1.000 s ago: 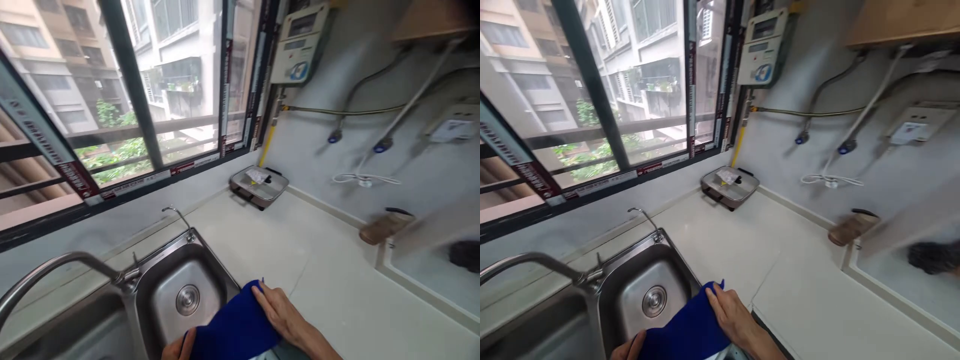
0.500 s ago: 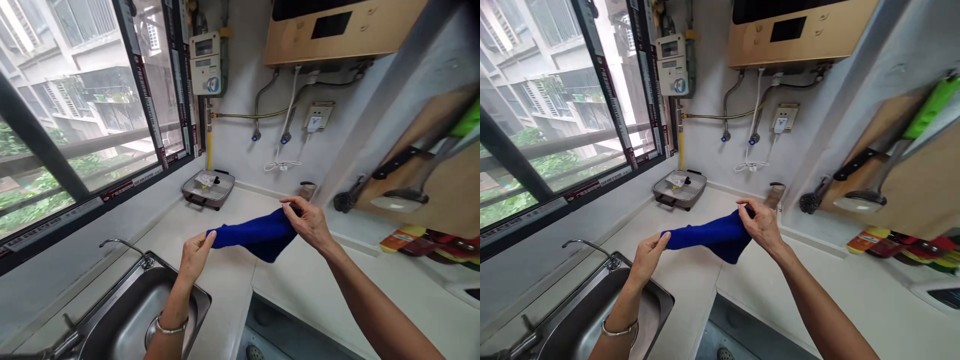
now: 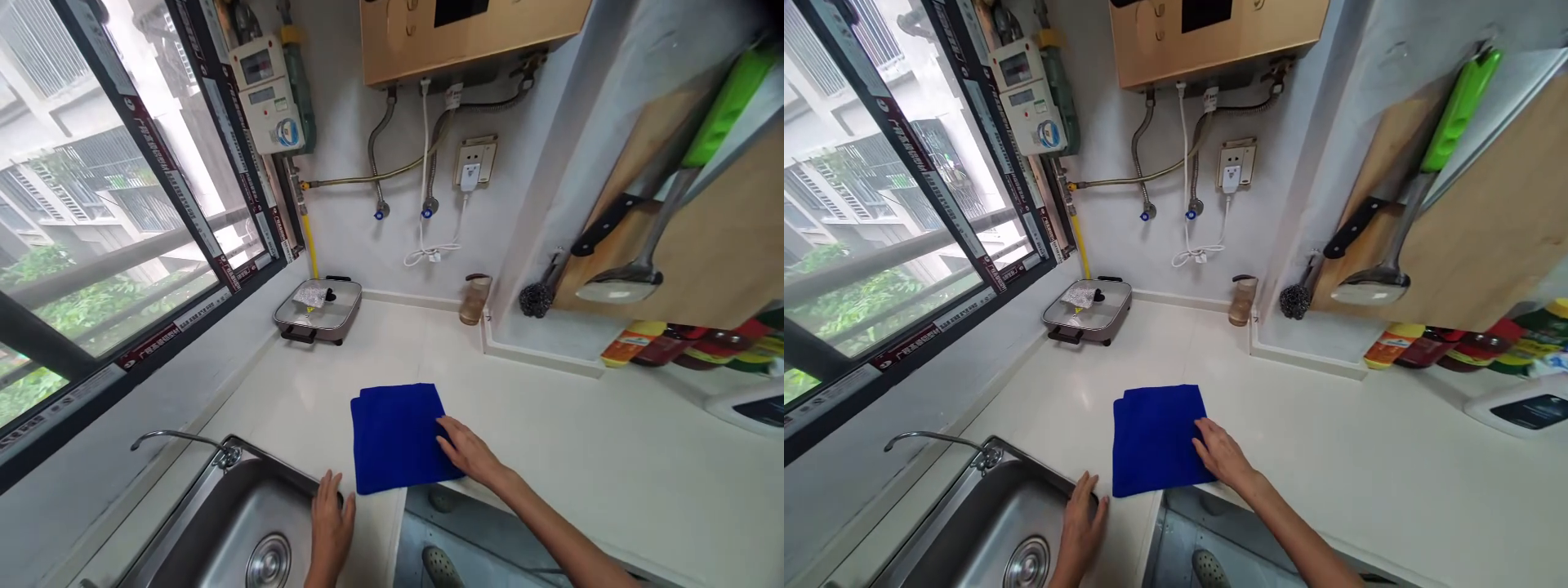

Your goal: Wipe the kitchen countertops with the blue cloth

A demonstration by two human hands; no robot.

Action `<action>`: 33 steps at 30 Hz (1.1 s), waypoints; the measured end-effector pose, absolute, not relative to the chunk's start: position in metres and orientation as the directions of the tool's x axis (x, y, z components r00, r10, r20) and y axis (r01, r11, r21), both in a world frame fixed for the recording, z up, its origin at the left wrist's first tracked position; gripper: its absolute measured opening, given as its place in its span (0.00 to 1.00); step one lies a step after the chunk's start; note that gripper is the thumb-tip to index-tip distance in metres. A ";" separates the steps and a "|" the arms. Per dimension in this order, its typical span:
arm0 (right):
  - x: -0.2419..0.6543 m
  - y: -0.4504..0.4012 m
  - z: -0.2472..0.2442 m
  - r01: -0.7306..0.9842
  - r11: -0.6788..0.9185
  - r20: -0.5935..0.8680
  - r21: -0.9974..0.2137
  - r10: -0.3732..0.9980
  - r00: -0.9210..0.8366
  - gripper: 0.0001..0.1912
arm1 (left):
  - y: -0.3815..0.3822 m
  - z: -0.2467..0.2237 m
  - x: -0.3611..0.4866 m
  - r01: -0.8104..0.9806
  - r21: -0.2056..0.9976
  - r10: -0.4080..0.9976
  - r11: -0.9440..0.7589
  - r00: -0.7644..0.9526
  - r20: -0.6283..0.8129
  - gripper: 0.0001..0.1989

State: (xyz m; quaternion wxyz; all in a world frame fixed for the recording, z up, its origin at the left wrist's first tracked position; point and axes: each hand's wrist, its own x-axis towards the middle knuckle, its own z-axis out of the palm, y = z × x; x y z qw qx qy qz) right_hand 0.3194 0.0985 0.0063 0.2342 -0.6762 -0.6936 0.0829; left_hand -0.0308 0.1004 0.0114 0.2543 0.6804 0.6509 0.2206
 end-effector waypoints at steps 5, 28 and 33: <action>0.233 0.151 -0.001 0.942 0.062 0.097 -0.329 0.995 -0.032 0.32 | 0.102 -0.008 -0.019 0.924 0.353 0.988 -0.148 0.157 0.003 0.27; 0.345 0.183 -0.077 1.000 -0.021 0.281 -0.017 0.959 0.025 0.37 | 0.219 -0.017 -0.075 0.896 0.349 0.926 0.274 -0.344 0.158 0.25; 0.366 0.258 -0.076 0.995 -0.094 0.237 -0.031 0.967 0.098 0.39 | 0.251 -0.017 -0.057 0.823 0.293 0.825 0.488 -0.544 0.152 0.29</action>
